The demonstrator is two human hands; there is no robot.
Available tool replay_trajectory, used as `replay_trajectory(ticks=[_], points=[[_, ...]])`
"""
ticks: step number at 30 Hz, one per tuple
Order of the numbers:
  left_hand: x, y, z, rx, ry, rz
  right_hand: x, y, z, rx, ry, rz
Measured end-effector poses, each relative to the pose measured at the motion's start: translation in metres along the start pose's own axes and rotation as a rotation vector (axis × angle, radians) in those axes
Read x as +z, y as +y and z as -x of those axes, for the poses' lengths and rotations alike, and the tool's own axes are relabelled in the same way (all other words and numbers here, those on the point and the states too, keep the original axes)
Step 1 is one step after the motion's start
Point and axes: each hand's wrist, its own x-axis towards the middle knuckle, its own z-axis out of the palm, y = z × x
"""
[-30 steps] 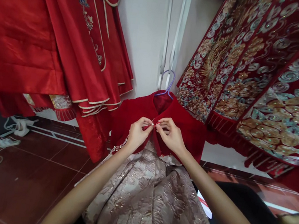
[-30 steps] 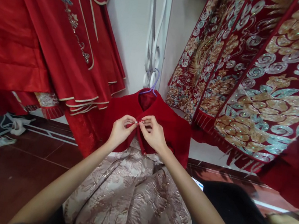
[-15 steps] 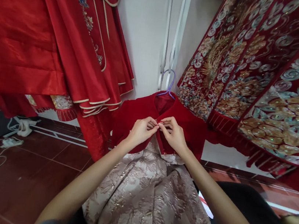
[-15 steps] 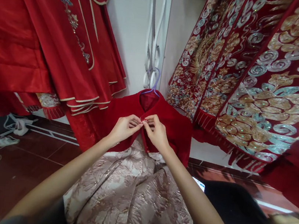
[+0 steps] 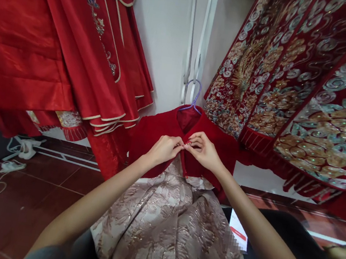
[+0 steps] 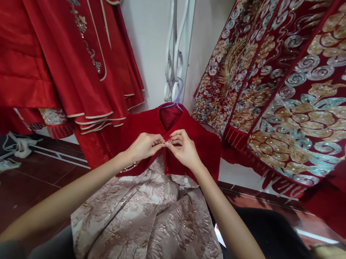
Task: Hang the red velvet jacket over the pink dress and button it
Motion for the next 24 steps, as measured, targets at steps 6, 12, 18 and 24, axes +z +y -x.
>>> replay_trajectory(ticks=[6,12,18,24], points=[[-0.005,0.001,-0.006,0.084,-0.073,-0.098,-0.01,-0.001,-0.007,0.004,-0.105,0.018],[-0.007,0.004,-0.013,0.158,-0.158,-0.247,-0.015,-0.006,-0.011,-0.021,-0.189,0.062],[-0.004,0.002,-0.021,0.217,-0.241,-0.399,-0.017,-0.005,-0.013,-0.052,-0.24,0.126],[0.006,0.0,-0.011,0.017,-0.06,-0.157,-0.011,0.005,-0.011,-0.037,-0.18,0.038]])
